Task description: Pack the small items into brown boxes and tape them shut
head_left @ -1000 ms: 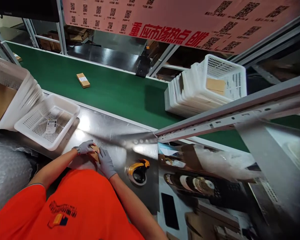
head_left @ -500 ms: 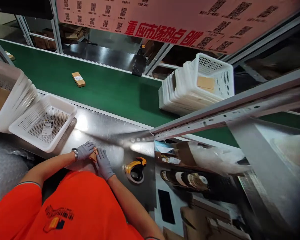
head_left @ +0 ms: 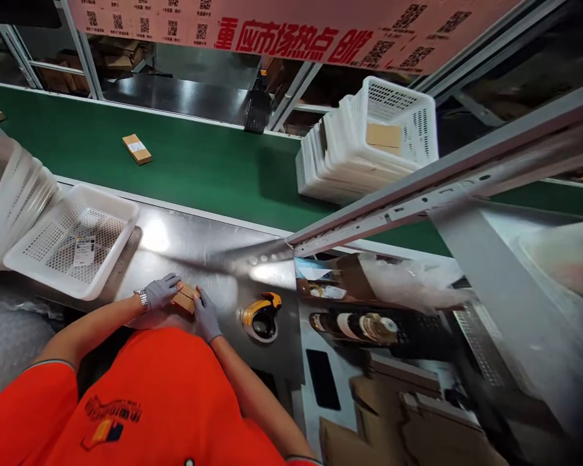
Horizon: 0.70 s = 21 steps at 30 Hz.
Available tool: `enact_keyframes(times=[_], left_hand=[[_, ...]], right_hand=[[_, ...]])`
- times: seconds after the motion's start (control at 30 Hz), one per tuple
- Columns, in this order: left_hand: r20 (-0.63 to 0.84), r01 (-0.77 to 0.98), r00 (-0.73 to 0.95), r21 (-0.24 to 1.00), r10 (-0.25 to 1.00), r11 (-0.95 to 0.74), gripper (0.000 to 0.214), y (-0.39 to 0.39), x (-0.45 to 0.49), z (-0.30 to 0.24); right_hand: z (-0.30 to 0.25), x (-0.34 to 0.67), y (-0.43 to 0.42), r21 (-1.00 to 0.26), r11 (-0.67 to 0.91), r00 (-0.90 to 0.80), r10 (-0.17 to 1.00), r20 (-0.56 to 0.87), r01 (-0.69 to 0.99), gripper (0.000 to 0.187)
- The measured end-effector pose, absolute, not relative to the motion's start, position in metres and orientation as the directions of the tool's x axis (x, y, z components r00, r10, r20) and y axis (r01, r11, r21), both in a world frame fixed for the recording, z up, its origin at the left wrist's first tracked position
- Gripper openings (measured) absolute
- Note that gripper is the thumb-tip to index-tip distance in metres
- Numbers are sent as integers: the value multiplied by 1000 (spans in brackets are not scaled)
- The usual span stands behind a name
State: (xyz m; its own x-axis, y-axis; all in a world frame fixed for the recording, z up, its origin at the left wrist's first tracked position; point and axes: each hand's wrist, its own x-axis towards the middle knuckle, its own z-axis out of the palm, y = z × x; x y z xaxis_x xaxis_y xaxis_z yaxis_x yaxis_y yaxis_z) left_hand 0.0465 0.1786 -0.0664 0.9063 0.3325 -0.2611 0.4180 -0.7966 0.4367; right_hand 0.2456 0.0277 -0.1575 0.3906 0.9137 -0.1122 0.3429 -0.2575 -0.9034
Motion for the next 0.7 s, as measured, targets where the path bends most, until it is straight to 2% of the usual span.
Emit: enact_keyframes(times=[0.07,0.13,0.2,0.37,0.5,0.6,0.63,0.7], left_hand=[[-261,431,901,455,347,-779,61,178,46,-70],[-240,434,901,479,362,-762,59,177,46,-74],[-217,434,901,495,376,-753,59,176,46,-79],[-194,435,899,511,393,-742,72,176,48,-82],[-214,433,901,465,376,-772,61,173,46,-81],[-247,473,881,435,404,-766,57,168,43,-81],[-255,483,876,436,411,-759,57,166,43,-82],[-259,491,871,452,418,-745,59,165,42,-84]], right_hand=[[-155,247,23,-841,-233,294,951,-93,488,76],[-152,252,20,-742,-137,136,989,-62,657,84],[-149,257,18,-668,-46,33,999,-33,742,80],[-144,261,25,-670,3,3,1000,8,742,69],[-139,255,28,-691,25,-11,1000,25,722,66],[-136,269,15,-702,-2,45,998,43,712,67],[-134,280,7,-696,-50,123,991,55,716,69],[-130,311,-15,-654,-249,387,919,72,714,75]])
